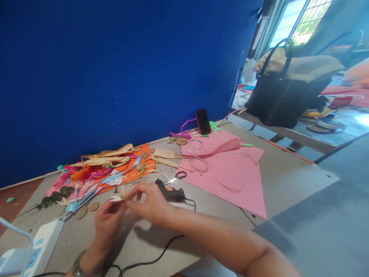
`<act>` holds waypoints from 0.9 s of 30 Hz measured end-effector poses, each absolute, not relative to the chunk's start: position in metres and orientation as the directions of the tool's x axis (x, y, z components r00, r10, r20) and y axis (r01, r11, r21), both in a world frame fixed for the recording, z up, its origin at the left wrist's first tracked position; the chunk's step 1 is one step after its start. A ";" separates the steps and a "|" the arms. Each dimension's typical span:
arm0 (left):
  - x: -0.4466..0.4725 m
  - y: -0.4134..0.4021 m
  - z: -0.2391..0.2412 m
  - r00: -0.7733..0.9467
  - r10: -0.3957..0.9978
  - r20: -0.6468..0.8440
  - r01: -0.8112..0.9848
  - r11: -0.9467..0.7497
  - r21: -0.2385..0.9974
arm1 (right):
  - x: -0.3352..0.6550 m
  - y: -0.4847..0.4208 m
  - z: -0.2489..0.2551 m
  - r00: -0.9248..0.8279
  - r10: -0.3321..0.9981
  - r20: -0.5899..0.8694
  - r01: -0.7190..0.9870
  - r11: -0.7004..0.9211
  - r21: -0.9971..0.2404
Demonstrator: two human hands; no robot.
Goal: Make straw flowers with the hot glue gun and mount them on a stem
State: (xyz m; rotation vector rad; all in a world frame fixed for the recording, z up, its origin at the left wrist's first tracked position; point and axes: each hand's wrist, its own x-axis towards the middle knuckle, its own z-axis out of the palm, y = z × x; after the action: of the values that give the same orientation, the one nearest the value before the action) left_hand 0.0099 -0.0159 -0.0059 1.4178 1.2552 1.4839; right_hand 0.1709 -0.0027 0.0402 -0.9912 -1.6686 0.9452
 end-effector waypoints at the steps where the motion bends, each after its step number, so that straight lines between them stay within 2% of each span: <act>1: 0.010 -0.016 -0.006 -0.135 0.947 0.292 0.128 -0.276 0.953 | 0.171 -0.003 0.040 -0.224 0.916 0.332 0.192 0.376 -0.907; 21: 0.007 -0.017 -0.011 -0.116 0.953 0.279 0.194 -0.254 0.948 | 0.168 -0.003 0.034 -0.194 0.925 0.327 0.167 0.360 -0.918; 27: 0.007 -0.017 -0.012 -0.122 0.940 0.317 0.222 -0.286 0.932 | 0.168 -0.004 0.033 -0.190 0.918 0.348 0.148 0.377 -0.914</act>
State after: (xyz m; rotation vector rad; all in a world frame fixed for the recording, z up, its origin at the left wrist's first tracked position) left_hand 0.0065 -0.0165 -0.0119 1.5175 1.3191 1.4573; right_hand 0.1679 -0.0038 0.0331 -0.9703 -1.6146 0.9428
